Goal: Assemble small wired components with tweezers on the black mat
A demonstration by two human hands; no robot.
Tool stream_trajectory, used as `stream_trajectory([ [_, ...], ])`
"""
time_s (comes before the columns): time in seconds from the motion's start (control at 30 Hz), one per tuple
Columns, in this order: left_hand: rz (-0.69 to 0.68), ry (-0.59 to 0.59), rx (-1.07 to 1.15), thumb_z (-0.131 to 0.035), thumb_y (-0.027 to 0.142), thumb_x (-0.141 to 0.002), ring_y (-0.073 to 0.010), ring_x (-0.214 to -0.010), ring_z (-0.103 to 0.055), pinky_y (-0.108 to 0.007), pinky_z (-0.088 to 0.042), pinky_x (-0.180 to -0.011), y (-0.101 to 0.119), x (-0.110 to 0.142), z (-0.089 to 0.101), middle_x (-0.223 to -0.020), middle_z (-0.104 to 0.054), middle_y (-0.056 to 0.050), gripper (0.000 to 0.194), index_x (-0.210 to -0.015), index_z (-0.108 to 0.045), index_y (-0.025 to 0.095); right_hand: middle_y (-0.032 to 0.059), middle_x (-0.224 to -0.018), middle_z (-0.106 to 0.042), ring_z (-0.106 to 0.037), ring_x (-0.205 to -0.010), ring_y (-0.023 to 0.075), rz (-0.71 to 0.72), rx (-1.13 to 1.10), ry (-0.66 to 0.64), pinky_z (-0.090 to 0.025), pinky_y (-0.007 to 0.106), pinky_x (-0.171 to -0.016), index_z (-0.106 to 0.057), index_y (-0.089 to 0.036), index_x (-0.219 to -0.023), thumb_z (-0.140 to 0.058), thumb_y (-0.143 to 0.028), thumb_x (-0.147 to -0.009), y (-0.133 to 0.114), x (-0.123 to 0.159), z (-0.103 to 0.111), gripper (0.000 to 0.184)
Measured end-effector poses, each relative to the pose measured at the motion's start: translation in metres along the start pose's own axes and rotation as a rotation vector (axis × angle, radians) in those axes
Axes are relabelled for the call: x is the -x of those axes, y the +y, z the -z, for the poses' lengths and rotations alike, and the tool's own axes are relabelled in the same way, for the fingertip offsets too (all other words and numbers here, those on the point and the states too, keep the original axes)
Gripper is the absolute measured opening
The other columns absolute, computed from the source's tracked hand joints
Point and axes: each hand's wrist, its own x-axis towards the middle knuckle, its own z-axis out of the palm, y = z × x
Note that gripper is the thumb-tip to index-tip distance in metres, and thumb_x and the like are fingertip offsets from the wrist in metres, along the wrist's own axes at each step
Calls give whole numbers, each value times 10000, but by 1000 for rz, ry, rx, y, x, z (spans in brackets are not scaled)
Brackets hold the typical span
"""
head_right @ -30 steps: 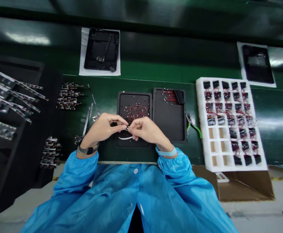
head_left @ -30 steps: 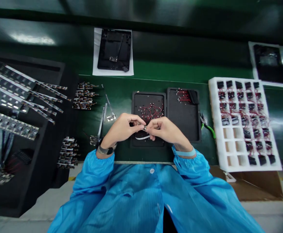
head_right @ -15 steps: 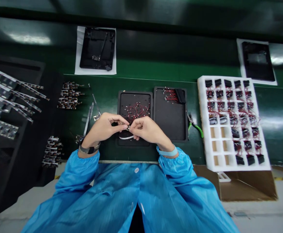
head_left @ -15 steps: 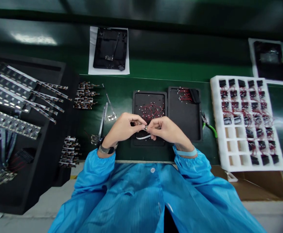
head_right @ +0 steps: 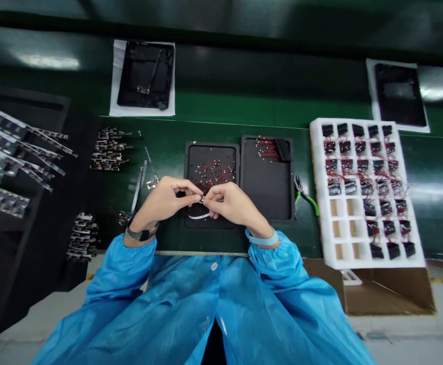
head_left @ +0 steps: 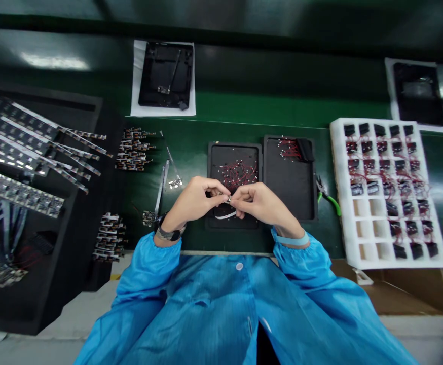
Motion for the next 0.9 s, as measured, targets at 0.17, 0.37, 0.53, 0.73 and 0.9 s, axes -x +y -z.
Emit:
stream_trajectory([
  [0.17,16,-34,128,-795,221,-830,-131,-620,-654,-241,-500,-619,-1,0,7,-678,-742,-37,119,-909,-817,136,37,-691,-750,-702,-617,152,46,-64,-24,-576,276,-643,-741,-147,-859,-775,-435,-879,-5,1,2,291],
  [0.37,45,-85,233,-828,236,-798,-127,-596,-649,-236,-493,-595,-1,-1,8,-659,-733,-47,133,-880,-819,130,25,-673,-730,-670,-605,141,96,-79,-52,-558,276,-636,-754,-148,-856,-794,-426,-879,-9,2,3,282],
  [0.53,51,-93,247,-846,248,-782,-130,-592,-650,-241,-498,-586,-3,-1,8,-697,-754,-64,146,-873,-823,135,30,-671,-732,-671,-614,144,115,-93,-58,-559,277,-644,-769,-146,-862,-810,-430,-867,-6,3,3,287],
  [0.73,51,-102,241,-839,232,-790,-129,-597,-656,-243,-504,-597,-5,-2,7,-705,-760,-69,134,-875,-822,131,33,-667,-732,-658,-586,142,101,-92,-45,-559,277,-610,-769,-143,-871,-813,-424,-862,-4,3,2,284],
  [0.9,34,-49,257,-844,227,-793,-136,-611,-674,-242,-512,-608,-2,0,8,-662,-744,-47,139,-893,-815,135,49,-773,-771,-707,-710,177,207,48,8,-582,322,-724,-790,-168,-893,-766,-381,-920,-8,3,1,216],
])
